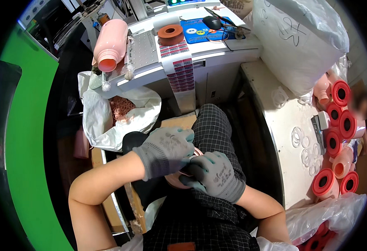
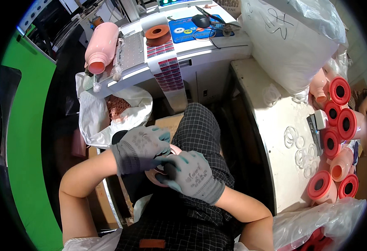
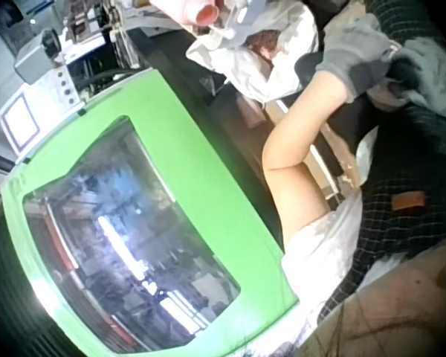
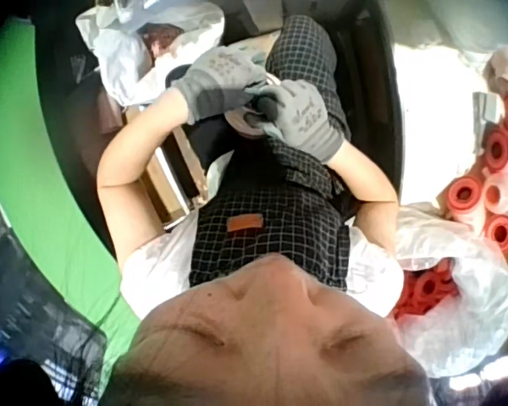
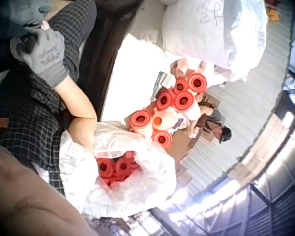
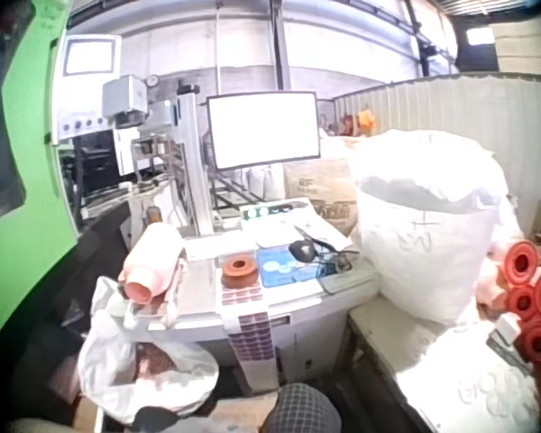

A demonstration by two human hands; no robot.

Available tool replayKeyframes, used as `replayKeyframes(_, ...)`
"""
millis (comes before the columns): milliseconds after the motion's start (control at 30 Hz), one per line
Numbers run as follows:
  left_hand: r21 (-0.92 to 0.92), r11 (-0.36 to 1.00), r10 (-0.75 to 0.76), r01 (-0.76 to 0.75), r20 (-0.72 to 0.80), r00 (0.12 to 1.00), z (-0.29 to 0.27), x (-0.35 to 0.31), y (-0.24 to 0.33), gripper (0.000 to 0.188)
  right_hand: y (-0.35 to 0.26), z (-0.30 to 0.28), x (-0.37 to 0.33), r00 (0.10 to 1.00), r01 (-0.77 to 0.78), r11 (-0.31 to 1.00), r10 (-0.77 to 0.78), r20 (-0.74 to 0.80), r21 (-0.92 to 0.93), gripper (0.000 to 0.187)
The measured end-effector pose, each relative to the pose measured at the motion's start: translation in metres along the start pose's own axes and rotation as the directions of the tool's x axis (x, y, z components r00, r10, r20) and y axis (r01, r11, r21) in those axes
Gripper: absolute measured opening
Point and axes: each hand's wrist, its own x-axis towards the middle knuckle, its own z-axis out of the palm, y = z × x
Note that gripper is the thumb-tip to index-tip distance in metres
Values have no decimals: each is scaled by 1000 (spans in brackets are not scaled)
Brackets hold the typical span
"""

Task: The person sits on the floor and repeatedly picks up pink plastic containers, applies a label from a dispenser to each container, and places the labeled containers into a plastic bag. A coworker is visible in the background performing similar tasks.

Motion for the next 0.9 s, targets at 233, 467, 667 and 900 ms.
replayKeyframes(233,24,997,83,-79,-220,972,-3,9,20,30,-9,-9,-1,994,-101,994,99,54,40,32)
replayKeyframes(467,-289,957,-194,-2,-649,736,87,-22,57,56,28,-57,-101,760,-480,782,597,-255,398,85)
replayKeyframes(667,-349,908,-50,-234,-642,765,71,-1,81,48,43,-74,-156,464,-663,74,821,332,745,63)
replayKeyframes(900,-900,429,-823,-72,-423,379,74,86,-86,36,49,-72,-133,504,-410,606,774,-384,682,104)
